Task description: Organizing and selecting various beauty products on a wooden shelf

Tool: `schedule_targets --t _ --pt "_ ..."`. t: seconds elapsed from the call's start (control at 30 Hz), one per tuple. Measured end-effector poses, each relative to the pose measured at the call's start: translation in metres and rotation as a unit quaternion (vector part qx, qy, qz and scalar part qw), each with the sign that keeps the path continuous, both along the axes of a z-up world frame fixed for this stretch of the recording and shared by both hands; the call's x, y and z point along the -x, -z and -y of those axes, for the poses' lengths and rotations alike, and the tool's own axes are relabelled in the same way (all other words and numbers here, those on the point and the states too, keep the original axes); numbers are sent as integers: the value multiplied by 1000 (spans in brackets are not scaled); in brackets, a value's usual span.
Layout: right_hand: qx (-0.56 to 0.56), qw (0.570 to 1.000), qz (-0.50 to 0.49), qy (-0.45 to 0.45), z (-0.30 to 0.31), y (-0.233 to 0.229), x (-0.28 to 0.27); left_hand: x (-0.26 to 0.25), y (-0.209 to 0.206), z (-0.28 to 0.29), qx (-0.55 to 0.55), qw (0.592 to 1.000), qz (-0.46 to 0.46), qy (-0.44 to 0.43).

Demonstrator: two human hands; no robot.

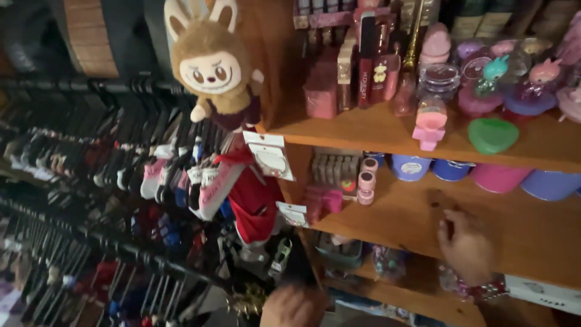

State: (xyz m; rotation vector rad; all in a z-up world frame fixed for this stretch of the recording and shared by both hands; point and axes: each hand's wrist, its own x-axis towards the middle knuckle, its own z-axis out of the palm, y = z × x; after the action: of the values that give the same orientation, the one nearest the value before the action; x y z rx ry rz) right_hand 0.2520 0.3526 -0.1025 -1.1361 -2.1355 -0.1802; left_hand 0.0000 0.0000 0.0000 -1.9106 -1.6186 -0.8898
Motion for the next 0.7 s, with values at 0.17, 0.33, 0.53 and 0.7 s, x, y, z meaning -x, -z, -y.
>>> schedule_targets --t 0.17,0.33,0.53,0.7 --pt "-25 1000 -4 8 9 -8 0 -16 -96 -61 -53 993 100 21" --pt "22 998 -1 62 6 -1 -1 -19 -196 -115 -185 980 78 5" --pt "-51 997 -45 -30 11 -20 -3 -6 -240 -165 -220 962 69 -147" --pt "-56 995 -49 -62 17 -38 -4 17 -238 -190 -120 940 117 -297"
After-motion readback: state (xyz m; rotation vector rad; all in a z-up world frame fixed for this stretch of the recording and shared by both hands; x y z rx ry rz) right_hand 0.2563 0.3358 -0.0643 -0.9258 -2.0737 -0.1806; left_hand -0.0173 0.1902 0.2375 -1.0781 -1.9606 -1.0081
